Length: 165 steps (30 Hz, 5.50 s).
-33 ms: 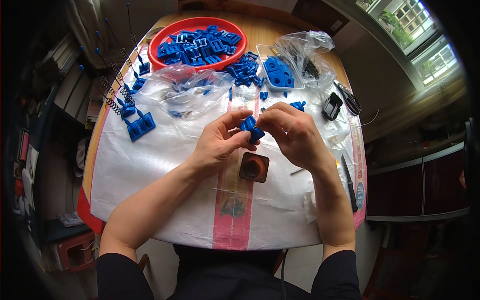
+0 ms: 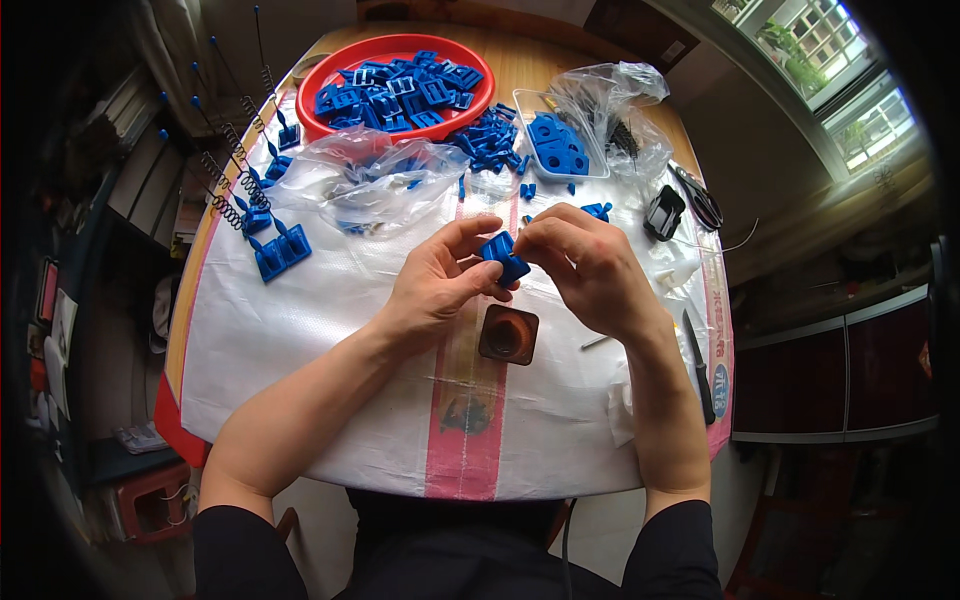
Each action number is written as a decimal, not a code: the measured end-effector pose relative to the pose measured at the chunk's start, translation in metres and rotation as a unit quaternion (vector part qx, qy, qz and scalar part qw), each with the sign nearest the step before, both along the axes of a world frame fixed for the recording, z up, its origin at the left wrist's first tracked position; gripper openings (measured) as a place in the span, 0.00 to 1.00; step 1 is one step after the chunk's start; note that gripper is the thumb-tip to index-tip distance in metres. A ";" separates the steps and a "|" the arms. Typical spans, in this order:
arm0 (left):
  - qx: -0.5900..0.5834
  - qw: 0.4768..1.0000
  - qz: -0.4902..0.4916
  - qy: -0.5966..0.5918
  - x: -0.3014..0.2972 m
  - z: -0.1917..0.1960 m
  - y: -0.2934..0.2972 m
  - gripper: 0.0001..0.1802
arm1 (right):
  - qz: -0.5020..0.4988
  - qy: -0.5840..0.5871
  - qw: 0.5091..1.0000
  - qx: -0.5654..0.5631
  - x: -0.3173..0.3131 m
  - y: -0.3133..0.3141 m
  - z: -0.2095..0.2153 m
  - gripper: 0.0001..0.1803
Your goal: Assembling blue plastic housing components using a screwdriver, glue, and a metal tool.
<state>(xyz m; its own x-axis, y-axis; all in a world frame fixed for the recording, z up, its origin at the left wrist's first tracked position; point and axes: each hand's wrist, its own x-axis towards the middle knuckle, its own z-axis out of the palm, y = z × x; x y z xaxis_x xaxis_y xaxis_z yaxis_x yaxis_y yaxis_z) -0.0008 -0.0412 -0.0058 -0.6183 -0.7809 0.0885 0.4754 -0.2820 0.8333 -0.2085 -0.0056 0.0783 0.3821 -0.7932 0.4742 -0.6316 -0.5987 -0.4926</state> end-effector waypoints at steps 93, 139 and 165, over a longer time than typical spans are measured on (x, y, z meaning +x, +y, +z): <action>-0.500 0.514 0.142 -0.683 0.060 0.041 -0.140 0.08 | -0.072 -0.499 0.847 0.168 -0.031 0.059 -0.075 0.08; -0.032 0.995 -0.025 -0.091 -0.003 0.016 0.015 0.09 | -0.068 -0.274 0.959 -0.013 -0.005 0.068 -0.068 0.13; -0.148 0.983 0.074 -0.074 -0.012 0.013 0.045 0.13 | -0.086 -0.224 0.964 -0.116 0.000 0.071 -0.062 0.17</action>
